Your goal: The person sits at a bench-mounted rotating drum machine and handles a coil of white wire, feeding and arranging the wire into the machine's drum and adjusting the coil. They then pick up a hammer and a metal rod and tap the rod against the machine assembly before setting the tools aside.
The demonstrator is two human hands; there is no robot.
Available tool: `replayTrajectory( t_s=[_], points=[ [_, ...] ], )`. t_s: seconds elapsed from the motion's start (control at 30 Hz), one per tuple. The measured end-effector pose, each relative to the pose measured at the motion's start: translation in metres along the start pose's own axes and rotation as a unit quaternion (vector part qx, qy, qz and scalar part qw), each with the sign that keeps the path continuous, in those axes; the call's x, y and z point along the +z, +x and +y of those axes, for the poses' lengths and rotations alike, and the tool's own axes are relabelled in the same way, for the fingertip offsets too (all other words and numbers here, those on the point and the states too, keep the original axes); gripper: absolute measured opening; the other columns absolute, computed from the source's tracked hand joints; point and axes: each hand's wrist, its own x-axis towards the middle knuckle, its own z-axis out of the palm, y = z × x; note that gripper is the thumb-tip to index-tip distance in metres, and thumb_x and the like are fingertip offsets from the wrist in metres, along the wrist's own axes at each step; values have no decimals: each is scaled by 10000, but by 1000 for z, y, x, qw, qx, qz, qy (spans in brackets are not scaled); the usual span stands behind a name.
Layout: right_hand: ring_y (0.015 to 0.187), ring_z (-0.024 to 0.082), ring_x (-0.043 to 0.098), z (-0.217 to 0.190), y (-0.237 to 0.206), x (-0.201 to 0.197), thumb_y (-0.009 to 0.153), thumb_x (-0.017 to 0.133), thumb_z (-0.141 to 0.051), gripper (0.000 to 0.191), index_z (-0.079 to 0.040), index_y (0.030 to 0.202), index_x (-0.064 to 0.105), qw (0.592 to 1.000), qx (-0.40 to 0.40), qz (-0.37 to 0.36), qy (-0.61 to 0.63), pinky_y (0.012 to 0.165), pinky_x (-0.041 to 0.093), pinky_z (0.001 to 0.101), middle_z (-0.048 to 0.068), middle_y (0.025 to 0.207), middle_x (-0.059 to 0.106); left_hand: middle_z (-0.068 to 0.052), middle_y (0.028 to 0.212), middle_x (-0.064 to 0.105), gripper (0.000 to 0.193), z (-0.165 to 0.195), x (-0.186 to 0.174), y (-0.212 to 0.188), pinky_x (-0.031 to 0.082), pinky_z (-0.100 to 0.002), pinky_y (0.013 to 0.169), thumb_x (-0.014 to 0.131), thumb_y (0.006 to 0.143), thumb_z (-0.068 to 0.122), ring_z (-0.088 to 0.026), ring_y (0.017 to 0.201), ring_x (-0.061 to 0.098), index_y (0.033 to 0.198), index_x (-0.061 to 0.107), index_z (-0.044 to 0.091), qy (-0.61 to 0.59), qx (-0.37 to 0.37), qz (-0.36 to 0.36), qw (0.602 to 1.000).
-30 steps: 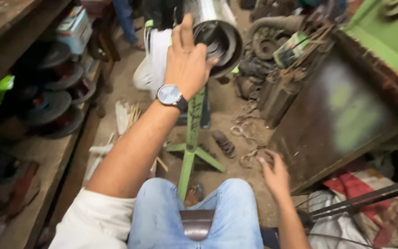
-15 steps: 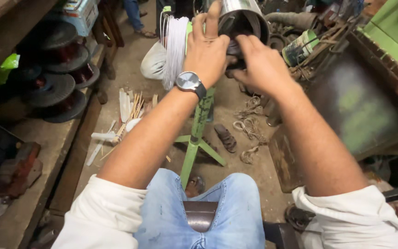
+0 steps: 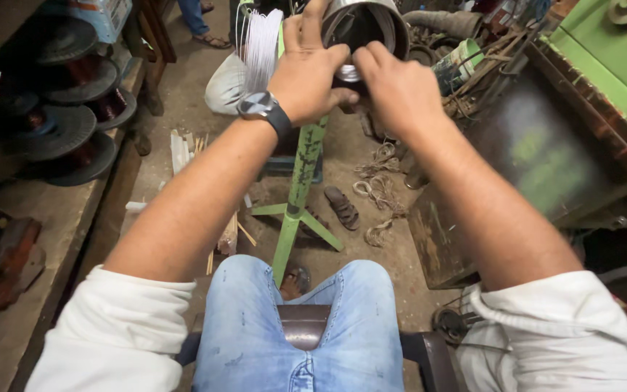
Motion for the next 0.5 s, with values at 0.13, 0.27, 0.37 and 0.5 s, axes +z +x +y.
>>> replayTrajectory(
  t_s=[0.13,0.27,0.37,0.5],
  points=[
    [710,318,705,-23,-23,8,972,686,-138,272,-143,1220,575,996,37,77,-3,566,546,427,44,1195,647,-295,1586,100,317,11,-16,2,428,-585,1045,886,676,263,-619,1351,267,927,757,120,9,9,-28,1000],
    [765,333,722,-25,-35,17,950,640,-141,388,-120,1326,545,986,24,149,76,588,561,424,76,1356,621,-235,1697,125,62,21,-7,-3,492,-526,1127,759,831,137,-531,1494,292,883,730,120,64,-11,3,998],
    [692,361,703,-12,-31,20,924,601,-97,432,-106,1352,544,994,34,76,65,551,557,447,118,1374,622,-243,1689,133,38,21,1,-11,450,-532,1095,687,897,102,-512,1510,282,890,724,109,47,-18,40,998],
    [681,378,693,10,-19,16,905,568,-55,447,-62,1350,533,1000,-21,-15,14,555,558,471,132,1262,646,-168,1689,115,121,28,6,-11,341,-547,1247,665,908,137,-424,1560,249,856,713,39,116,17,82,990]
  ],
)
